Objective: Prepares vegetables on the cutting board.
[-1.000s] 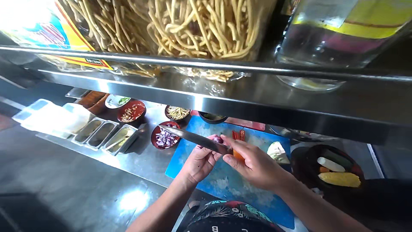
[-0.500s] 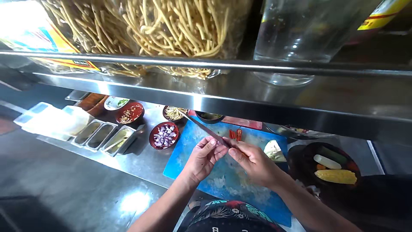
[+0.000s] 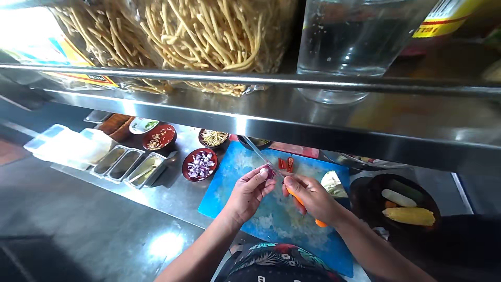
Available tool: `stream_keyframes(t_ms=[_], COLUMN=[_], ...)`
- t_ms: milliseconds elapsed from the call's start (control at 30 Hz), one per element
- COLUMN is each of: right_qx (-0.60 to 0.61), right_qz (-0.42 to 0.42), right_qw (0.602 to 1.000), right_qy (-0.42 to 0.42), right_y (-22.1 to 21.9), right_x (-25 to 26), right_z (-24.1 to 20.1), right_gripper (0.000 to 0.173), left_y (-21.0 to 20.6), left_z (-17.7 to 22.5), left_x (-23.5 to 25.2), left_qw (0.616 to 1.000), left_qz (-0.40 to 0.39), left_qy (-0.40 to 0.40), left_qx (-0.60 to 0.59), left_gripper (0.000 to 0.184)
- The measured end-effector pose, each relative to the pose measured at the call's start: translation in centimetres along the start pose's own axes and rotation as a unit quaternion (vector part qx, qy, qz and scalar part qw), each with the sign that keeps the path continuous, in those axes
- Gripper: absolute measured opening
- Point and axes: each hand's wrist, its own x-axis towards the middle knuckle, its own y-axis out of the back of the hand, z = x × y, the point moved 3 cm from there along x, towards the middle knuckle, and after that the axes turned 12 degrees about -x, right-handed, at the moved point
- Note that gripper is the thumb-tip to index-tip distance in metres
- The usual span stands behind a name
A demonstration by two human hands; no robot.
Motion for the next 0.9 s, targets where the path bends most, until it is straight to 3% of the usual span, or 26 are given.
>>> stream_keyframes(t_ms=[133,300,433,667,900], right_qx=[0.027,-0.115,-0.157,-0.183,-0.256], right_qz=[0.021,0.028,0.019,0.03,0.104], right_qw=[0.999,0.991,0.984,0.978,0.949], right_qy=[-0.007,0.057,0.081,0.1,0.149], right_y=[0.4,-0.1,-0.6,-0.5,-0.9], right_x=[0.0,-0.3,-0.3,-0.5,-0.6], right_z=[0.1,-0.4,-0.3,-0.1,0.1], right_gripper=[0.038,0.047,0.059,0.058,0.055], left_y=[0.2,0.4,0.5,0.0,-0.6], left_z=[0.0,-0.2,-0.5,-0.7,-0.5], left_x=[-0.1,0.0,0.1,-0.1,-0.2], left_qw=[1.0,0.998,0.996,0.997,0.999], left_qz=[-0.016,-0.023,-0.045,-0.02,-0.001], left_qy=[0.013,0.01,0.011,0.008,-0.003], left_qx=[-0.014,-0.053,-0.071,-0.075,-0.05], left_gripper=[0.03,0.023,0.024,0.027,0.028])
